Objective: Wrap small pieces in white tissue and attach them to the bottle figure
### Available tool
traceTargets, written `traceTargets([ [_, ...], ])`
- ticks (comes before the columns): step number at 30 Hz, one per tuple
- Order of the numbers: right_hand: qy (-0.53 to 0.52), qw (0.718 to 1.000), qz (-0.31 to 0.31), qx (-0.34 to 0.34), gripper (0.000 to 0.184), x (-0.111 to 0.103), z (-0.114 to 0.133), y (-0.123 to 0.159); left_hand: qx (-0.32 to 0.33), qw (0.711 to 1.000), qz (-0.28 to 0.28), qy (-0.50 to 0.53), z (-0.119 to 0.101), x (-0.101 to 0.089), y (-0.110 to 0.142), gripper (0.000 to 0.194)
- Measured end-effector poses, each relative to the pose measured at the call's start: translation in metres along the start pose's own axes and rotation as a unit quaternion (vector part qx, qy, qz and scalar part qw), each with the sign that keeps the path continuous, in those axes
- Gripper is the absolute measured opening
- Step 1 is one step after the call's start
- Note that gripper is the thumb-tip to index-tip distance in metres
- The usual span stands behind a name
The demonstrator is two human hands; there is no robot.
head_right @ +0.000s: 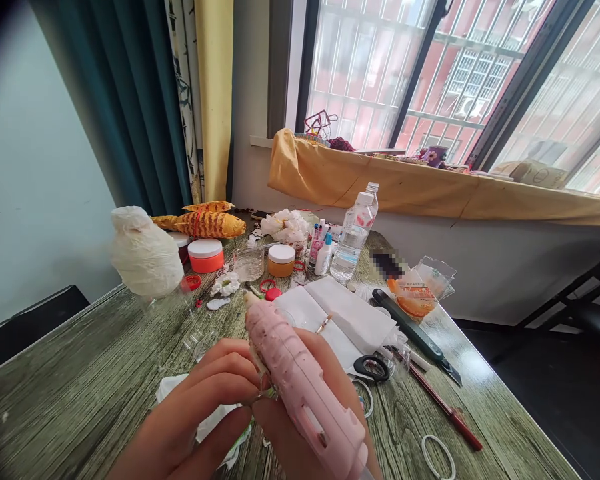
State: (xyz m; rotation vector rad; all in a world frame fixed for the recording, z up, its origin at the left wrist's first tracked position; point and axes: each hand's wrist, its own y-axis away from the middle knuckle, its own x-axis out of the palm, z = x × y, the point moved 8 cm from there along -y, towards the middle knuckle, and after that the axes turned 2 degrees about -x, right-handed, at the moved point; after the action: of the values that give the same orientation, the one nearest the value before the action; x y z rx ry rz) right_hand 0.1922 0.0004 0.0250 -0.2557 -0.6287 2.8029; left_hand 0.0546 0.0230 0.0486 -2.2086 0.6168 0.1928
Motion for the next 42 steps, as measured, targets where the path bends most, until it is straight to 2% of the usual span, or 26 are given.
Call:
traceTargets([
  [4,-0.004,0.999,0.027,-0.022,0.037,0.002,0.001,0.001,-0.006,1.000,-0.003,0.004,0.000,0.000,-0.001,0.026],
  [9,-0.028,0.999,-0.004,-0.022,0.027,0.000,0.006,0.002,-0.035,0.999,-0.007,0.001,-0.001,-0.001,-0.008,0.006],
  [11,-0.034,0.999,0.005,-0.026,0.030,0.000,0.008,0.001,-0.053,0.999,-0.002,-0.003,0.000,-0.001,-0.013,0.015],
  [15,-0.020,0.998,0.059,0.012,0.036,-0.002,0.000,-0.002,-0.075,0.997,0.005,0.005,0.004,0.000,-0.016,0.021],
  [18,-0.020,0.993,0.105,0.051,0.027,0.000,-0.009,-0.003,-0.099,0.995,0.011,0.020,0.011,0.000,-0.011,0.019],
  [21,-0.010,0.993,0.085,0.085,0.017,-0.003,-0.010,-0.002,-0.118,0.992,0.023,0.042,0.017,0.002,-0.003,0.009],
  [25,0.020,0.994,0.049,0.095,0.032,-0.007,-0.005,0.001,-0.102,0.991,0.023,0.080,0.019,0.003,0.002,0.013],
  [28,0.007,0.991,0.086,0.103,0.035,-0.004,-0.009,0.002,-0.074,0.993,0.005,0.091,0.021,0.003,0.003,0.013],
  [31,0.005,0.987,0.126,0.100,0.029,-0.001,-0.012,0.000,-0.060,0.993,0.004,0.099,0.024,0.006,0.006,0.009],
  [34,0.012,0.994,0.083,0.072,0.020,-0.007,-0.007,-0.003,-0.055,0.994,0.002,0.093,0.025,0.005,0.007,0.009],
  [37,0.003,0.997,0.067,0.045,0.020,-0.006,0.003,-0.004,-0.043,0.997,0.015,0.067,0.020,0.005,0.005,0.012],
  [42,-0.008,0.998,0.037,0.059,0.019,-0.006,0.007,-0.001,-0.006,0.999,0.031,0.035,0.015,0.006,0.003,0.007],
])
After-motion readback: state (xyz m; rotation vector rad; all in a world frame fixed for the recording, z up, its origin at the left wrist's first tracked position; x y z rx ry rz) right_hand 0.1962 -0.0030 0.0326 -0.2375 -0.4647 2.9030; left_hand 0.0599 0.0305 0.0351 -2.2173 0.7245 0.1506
